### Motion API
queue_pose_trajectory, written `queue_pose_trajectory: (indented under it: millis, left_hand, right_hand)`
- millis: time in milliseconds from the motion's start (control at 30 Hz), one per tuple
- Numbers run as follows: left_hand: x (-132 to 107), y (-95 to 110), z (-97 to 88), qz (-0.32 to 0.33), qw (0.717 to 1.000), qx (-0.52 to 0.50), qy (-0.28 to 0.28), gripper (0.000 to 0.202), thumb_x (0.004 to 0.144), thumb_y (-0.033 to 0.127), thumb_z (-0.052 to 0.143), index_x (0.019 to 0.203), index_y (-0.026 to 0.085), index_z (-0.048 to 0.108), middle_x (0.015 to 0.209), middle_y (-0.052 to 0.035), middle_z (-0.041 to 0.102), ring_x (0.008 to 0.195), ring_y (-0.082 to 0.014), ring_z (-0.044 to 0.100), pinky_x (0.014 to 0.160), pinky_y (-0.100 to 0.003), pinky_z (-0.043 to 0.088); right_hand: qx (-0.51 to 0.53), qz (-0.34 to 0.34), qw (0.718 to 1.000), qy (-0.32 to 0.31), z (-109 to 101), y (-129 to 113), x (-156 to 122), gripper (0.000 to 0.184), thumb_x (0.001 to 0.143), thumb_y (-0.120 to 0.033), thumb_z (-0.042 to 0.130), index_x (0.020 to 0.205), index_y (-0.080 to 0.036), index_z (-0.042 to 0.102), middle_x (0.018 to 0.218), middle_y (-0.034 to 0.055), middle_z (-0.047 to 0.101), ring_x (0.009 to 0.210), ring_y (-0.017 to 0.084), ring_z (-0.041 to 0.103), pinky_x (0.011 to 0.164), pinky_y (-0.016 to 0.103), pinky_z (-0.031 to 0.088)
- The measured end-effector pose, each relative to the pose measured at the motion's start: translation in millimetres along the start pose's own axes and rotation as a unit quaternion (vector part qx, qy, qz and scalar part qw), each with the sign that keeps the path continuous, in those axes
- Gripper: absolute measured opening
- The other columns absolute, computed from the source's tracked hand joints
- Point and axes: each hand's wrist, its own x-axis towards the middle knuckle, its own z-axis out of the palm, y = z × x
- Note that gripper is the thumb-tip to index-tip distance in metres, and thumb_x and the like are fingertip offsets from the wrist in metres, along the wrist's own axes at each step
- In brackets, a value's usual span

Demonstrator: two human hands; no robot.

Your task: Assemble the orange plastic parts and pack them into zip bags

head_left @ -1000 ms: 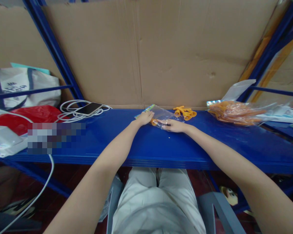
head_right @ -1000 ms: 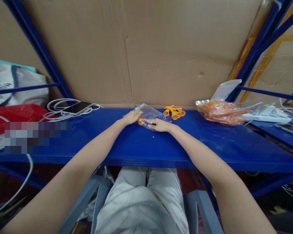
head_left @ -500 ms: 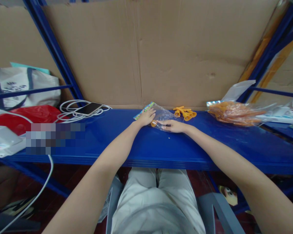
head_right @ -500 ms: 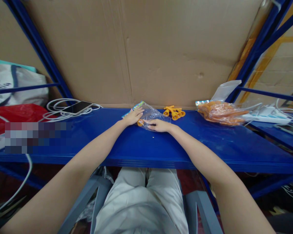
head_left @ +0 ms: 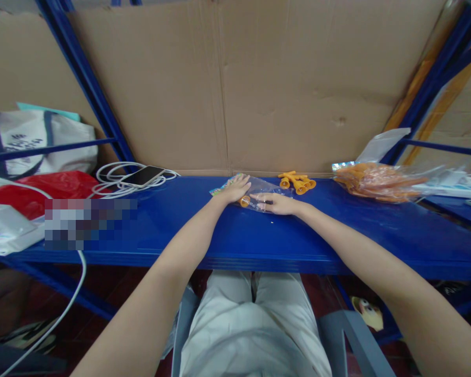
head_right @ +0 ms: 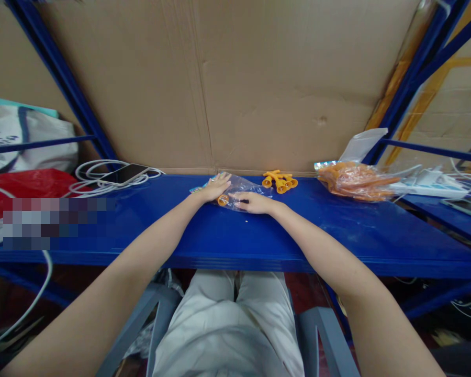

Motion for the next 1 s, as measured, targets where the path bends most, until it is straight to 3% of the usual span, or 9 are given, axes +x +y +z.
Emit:
queue_pose_trajectory:
  millis: [200,333,500,600,733,1000]
  left_hand:
    - [4,-1,-1.0,-0.033,0.999,0.011,0.008,0.06,0.101,0.047,0.019,0.158,0.029,0.026,0.166,-0.0026,0.019,0.155,-0.0223,0.008,0.123,-0.048,0.014]
    - [2,-11,-6.0,-0.069,0.997,0.018,0.018,0.061,0.1,0.046,0.021,0.158,0.029,0.026,0.166,-0.0029,0.019,0.155,-0.0224,0.008,0.123,-0.049,0.014]
    - [0,-26,-11.5,-0.112,0.993,0.026,0.018,0.063,0.098,0.047,0.022,0.159,0.029,0.025,0.167,-0.0028,0.019,0.155,-0.0216,0.008,0.124,-0.048,0.013]
    - [1,-30,-11.5,-0.116,0.993,0.028,0.018,0.064,0.098,0.047,0.022,0.159,0.029,0.024,0.167,-0.0031,0.02,0.155,-0.0219,0.01,0.123,-0.049,0.013]
    - [1,-30,-11.0,-0.113,0.993,0.034,0.019,0.064,0.098,0.047,0.021,0.159,0.03,0.024,0.167,-0.0024,0.02,0.155,-0.0222,0.01,0.123,-0.049,0.013]
    - [-1,-27,-12.7,-0.111,0.991,0.08,0.006,0.066,0.099,0.046,0.012,0.16,0.024,0.02,0.167,-0.0006,0.016,0.155,-0.0213,0.009,0.123,-0.047,0.017]
  right_hand:
    - [-0.062,0.019,0.989,0.133,-5,17,0,0.058,0.092,-0.037,0.059,0.147,-0.021,0.052,0.151,0.0097,0.049,0.144,0.027,0.04,0.122,0.051,0.027]
    - [-0.089,0.075,0.976,0.186,-20,22,-3,0.061,0.09,-0.032,0.057,0.148,-0.015,0.049,0.152,0.0136,0.048,0.142,0.029,0.043,0.122,0.051,0.029]
    - [-0.139,0.143,0.943,0.267,-41,27,-15,0.056,0.089,-0.025,0.053,0.145,-0.017,0.052,0.145,0.0138,0.056,0.139,0.03,0.048,0.119,0.052,0.032]
    - [-0.212,0.251,0.915,0.236,-51,27,-28,0.046,0.087,-0.022,0.053,0.131,-0.011,0.063,0.135,0.0214,0.061,0.133,0.037,0.052,0.113,0.059,0.038]
    - [-0.243,0.366,0.878,0.19,-56,19,-37,0.035,0.088,-0.027,0.057,0.117,-0.013,0.07,0.132,0.0261,0.061,0.129,0.045,0.053,0.105,0.064,0.042]
    - [-0.261,0.414,0.864,0.117,-51,15,-28,0.046,0.09,-0.03,0.053,0.131,-0.009,0.059,0.127,0.0205,0.067,0.119,0.033,0.064,0.097,0.041,0.051]
